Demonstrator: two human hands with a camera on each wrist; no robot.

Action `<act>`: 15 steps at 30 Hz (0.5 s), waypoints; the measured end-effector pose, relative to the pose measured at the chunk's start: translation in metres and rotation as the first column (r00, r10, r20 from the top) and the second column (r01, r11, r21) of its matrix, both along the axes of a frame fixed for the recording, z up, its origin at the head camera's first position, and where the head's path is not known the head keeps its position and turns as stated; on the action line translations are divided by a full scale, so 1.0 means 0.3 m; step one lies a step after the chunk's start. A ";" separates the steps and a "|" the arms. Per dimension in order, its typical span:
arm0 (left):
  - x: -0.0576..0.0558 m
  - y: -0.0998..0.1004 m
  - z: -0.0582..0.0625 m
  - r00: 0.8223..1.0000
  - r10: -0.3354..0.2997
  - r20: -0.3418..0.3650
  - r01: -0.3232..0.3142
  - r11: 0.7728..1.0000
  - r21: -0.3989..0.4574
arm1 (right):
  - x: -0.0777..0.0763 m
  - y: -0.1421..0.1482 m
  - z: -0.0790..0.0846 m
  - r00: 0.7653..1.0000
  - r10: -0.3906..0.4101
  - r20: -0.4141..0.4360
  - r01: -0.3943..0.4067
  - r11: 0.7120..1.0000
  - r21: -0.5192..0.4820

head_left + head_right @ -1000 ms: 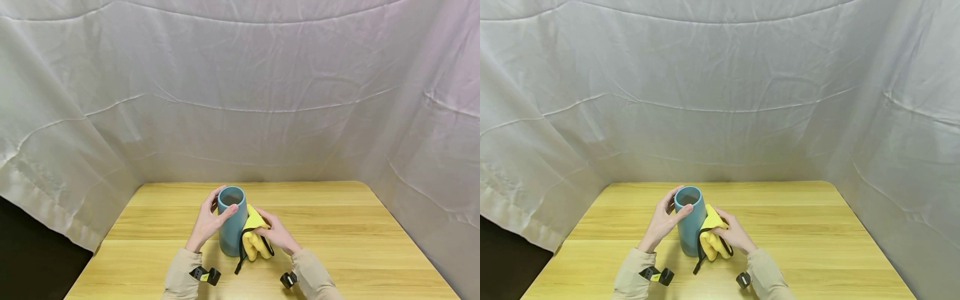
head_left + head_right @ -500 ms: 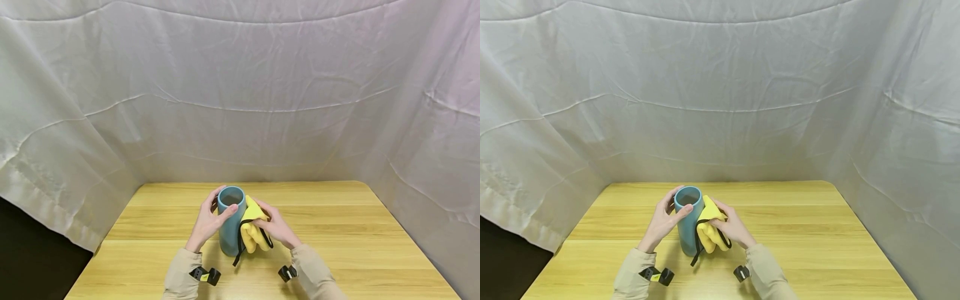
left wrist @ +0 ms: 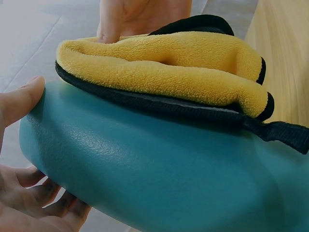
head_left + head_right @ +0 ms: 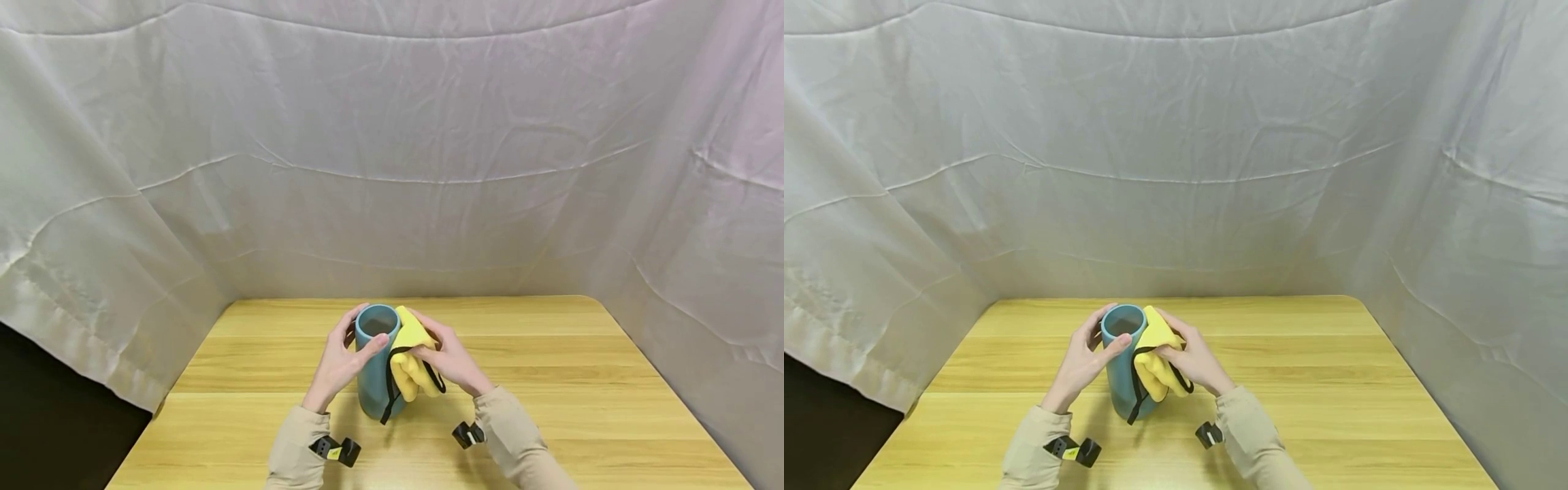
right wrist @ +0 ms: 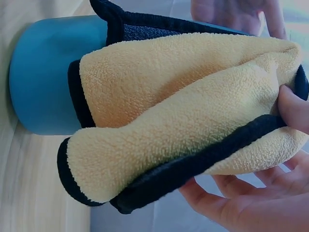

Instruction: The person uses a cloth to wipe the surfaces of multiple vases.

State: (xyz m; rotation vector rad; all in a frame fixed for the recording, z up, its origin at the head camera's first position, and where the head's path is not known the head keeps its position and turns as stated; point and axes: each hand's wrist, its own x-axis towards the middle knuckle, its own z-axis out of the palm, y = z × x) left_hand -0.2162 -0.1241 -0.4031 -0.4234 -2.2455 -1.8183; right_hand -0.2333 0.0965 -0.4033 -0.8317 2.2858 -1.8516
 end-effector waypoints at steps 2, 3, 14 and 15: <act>0.000 0.000 0.000 1.000 0.001 0.000 -0.001 1.000 -0.001 | 0.000 0.000 0.000 1.000 0.002 0.000 -0.002 1.000 0.000; 0.001 0.000 0.000 1.000 0.001 0.001 -0.001 1.000 -0.001 | 0.000 0.001 -0.001 1.000 0.003 0.000 -0.003 1.000 0.000; 0.001 0.000 0.001 1.000 -0.002 -0.003 0.002 1.000 0.003 | -0.005 0.018 -0.087 0.999 -0.032 -0.009 0.033 0.997 0.070; 0.002 0.000 0.002 1.000 0.000 -0.001 0.000 1.000 0.004 | -0.004 0.021 -0.099 0.999 -0.033 -0.001 0.033 0.997 0.076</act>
